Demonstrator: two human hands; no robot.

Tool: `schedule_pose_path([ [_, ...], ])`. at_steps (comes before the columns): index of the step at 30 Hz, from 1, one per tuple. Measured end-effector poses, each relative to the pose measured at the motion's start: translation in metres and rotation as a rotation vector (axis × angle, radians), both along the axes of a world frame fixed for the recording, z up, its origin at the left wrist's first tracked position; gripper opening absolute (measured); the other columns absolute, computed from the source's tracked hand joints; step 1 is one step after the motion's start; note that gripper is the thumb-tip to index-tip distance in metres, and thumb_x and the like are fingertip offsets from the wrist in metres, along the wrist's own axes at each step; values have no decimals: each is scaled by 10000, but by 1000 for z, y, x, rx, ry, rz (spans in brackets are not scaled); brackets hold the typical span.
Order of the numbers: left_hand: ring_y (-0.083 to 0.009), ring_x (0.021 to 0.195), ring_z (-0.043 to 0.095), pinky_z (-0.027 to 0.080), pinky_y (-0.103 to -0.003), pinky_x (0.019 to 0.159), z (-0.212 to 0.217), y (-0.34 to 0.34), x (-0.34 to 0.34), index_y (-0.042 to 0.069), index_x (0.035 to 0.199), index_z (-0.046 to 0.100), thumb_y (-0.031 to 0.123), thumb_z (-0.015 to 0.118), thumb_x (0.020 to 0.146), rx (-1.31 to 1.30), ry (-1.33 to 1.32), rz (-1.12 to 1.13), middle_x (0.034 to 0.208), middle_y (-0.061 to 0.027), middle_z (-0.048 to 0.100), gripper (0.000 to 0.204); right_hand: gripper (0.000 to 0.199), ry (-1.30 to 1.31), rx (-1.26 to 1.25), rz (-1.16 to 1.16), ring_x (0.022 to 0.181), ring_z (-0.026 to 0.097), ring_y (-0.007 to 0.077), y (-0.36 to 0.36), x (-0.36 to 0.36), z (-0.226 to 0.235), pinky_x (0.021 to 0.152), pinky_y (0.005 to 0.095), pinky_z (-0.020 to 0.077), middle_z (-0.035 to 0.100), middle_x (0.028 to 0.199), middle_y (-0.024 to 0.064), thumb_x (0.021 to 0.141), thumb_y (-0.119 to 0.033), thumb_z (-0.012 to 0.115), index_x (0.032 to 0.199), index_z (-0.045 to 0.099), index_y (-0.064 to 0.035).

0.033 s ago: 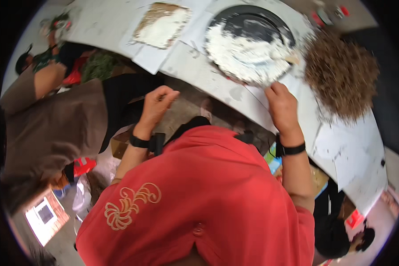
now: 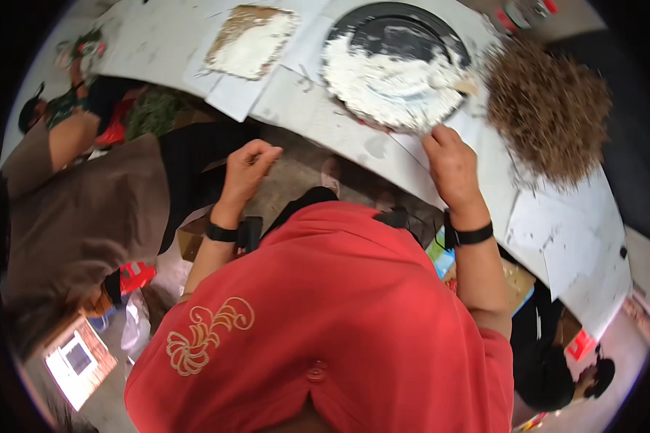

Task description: The person is assembling a craft or industrial item by applying a white paste to a backing material and adding brown fibers.

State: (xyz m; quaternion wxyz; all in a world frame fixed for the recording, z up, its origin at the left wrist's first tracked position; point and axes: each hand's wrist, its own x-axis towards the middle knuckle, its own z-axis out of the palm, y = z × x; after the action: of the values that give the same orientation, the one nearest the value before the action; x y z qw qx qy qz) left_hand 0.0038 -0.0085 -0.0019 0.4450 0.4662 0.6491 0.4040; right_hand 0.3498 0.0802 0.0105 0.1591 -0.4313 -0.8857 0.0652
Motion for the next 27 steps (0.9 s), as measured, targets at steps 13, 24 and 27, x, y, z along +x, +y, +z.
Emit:
schedule_pose_path([
  [13,-7,564,410,316,-174,499,-2,0,0,59,759,600,154,664,885,-88,-25,-43,650,71,498,170,93,944,-431,-558,622,571,114,-5,1,-11,500,231,463,595,791,9,817,-37,665,904,634,-35],
  [24,-8,573,404,314,-172,505,-8,-2,-4,61,764,590,144,663,886,-57,-34,-61,661,74,495,164,148,983,-951,-877,499,503,80,-2,-1,-39,425,211,406,558,652,2,798,-122,710,801,593,-31],
  [27,-7,571,401,309,-171,504,-9,-1,-4,64,763,590,146,661,887,-59,-53,-58,658,75,490,165,147,970,-956,-898,493,495,73,-1,-3,-39,417,205,396,555,645,-1,812,-139,702,809,598,-35],
])
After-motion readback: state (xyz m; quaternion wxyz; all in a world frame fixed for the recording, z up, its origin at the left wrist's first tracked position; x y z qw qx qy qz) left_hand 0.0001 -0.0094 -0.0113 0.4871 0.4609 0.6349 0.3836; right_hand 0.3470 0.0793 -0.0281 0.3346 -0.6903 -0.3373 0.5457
